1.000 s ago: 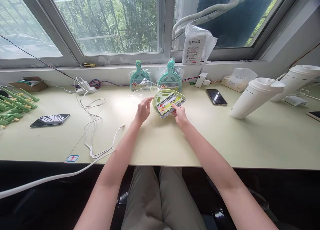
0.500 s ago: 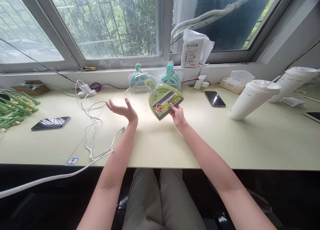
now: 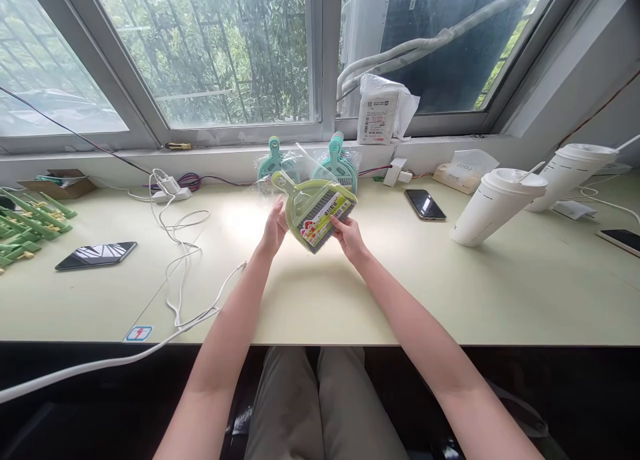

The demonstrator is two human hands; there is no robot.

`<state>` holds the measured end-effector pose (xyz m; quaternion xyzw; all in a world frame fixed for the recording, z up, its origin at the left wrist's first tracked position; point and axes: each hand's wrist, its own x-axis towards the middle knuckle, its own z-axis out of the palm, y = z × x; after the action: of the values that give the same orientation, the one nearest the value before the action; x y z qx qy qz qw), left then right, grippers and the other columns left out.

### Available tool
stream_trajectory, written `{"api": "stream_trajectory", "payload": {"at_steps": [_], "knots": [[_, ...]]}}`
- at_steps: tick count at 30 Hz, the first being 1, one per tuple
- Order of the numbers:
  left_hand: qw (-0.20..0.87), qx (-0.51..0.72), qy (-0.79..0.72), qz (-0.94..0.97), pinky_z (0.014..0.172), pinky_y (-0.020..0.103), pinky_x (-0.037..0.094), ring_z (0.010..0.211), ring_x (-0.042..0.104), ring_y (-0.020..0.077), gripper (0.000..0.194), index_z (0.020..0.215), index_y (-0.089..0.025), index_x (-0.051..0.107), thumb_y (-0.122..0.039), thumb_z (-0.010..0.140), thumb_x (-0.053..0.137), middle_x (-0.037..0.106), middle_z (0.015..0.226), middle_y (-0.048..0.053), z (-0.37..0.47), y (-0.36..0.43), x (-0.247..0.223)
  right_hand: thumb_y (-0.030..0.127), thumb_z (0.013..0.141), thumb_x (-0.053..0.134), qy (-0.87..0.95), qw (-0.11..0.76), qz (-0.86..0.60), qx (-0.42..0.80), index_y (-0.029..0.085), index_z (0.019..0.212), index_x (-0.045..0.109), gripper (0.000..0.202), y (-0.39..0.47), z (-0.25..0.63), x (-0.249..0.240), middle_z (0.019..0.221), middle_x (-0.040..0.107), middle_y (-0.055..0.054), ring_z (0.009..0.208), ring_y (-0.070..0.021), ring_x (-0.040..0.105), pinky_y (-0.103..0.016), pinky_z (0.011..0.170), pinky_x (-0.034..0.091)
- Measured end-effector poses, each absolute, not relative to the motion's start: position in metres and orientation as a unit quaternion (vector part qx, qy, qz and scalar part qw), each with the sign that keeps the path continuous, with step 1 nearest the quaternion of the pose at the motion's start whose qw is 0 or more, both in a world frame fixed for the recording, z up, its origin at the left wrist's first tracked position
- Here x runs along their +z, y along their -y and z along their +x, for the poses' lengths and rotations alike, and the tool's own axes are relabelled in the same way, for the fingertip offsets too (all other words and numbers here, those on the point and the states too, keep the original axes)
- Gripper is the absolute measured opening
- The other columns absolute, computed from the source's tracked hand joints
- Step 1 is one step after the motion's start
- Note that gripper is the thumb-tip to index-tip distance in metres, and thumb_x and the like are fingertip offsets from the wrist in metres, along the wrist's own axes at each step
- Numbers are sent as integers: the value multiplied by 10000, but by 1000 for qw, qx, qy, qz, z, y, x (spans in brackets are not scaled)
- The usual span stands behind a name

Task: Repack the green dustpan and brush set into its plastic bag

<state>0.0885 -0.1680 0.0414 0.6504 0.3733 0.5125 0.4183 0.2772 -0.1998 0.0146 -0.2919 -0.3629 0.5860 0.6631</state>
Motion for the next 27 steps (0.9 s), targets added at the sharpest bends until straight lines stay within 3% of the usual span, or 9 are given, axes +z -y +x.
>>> {"api": "stream_trajectory", "payload": {"at_steps": [4,8,14,18,27], "knots": [[492,512,-343,615,858,401,509,1026,642,266,552,1286,-188,506,-554,903,351,700,1068,67,94,170,37,261,712,752,338,687,-277,581,151,861,668,203,202,273,17,973,725,-64,992,-203,666,-329,896,564],[581,503,-312,558,846,380,515,1002,649,255,472,1218,-157,552,-455,854,514,699,1066,77,106,175,33,268,753,720,300,705,-296,570,160,880,647,182,203,272,21,1005,718,-61,1019,-193,659,-327,919,556],[614,547,-284,493,839,316,497,964,655,222,481,1202,-155,573,-354,771,649,710,1024,60,115,182,35,311,776,719,365,625,-326,608,148,873,655,201,198,279,21,883,739,-56,841,-181,705,-351,875,575],[598,529,-312,515,799,306,492,958,654,226,503,1203,-160,580,-395,763,648,708,1032,60,114,182,36,283,791,709,346,611,-358,616,134,864,653,176,199,280,22,792,736,-54,690,-169,704,-366,776,607],[675,385,-294,557,914,377,461,1186,532,261,488,1195,-214,596,-526,822,561,612,1261,83,121,185,28,212,739,752,251,690,-341,587,137,805,618,167,199,276,23,738,722,-30,717,-162,704,-347,806,609]]}}
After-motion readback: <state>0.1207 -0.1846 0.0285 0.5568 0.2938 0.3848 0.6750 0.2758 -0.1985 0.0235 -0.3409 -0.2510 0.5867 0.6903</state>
